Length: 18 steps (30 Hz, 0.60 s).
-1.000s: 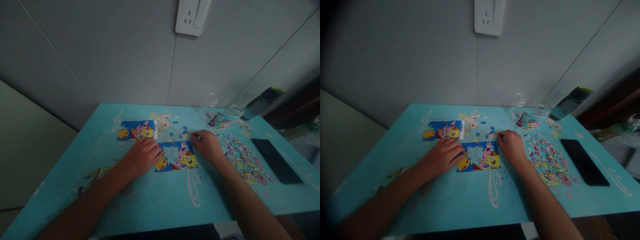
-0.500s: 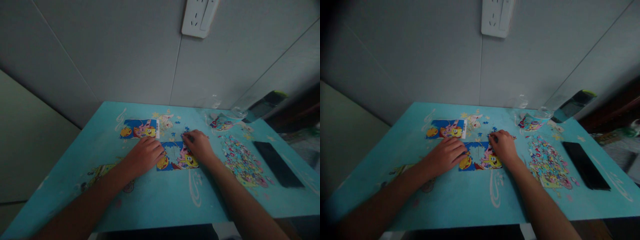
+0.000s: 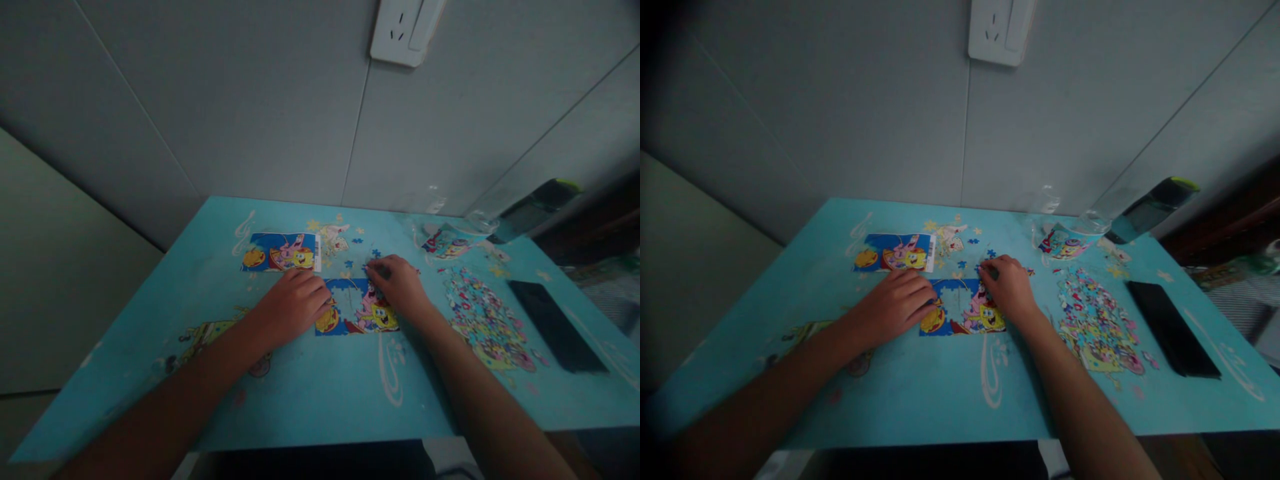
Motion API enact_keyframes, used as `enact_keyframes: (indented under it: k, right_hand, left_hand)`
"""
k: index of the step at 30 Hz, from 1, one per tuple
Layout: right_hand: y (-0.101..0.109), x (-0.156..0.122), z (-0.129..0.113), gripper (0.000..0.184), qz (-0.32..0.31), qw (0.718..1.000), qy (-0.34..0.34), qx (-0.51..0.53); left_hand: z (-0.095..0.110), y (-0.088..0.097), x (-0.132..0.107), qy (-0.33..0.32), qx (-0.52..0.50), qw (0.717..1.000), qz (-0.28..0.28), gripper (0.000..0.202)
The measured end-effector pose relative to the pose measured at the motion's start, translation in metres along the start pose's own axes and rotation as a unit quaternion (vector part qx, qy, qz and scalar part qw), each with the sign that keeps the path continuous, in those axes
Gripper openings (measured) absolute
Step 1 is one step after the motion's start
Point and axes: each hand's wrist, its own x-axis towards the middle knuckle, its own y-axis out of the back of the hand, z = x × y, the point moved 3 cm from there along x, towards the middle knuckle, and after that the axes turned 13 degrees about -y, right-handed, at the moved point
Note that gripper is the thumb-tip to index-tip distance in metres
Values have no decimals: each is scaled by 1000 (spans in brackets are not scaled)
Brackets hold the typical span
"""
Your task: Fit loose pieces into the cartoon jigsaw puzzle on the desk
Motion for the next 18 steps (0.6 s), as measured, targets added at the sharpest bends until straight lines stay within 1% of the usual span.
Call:
enact_keyframes:
  k: [5,10,18]
  right_hand:
    - [-1,0,-1,22,-13,1000,-1,17]
    - [-4,2,3,21,-17,999,-8,27]
    - [-1,0,3,22,-6,999,-30,36]
  left_hand:
    - [0,-2,0,-6,-3,1000,4,17]
    - [2,-3,0,-1,-3,1000,-7,20]
    - [2,-1,-1,-2,-12,1000,-4,19]
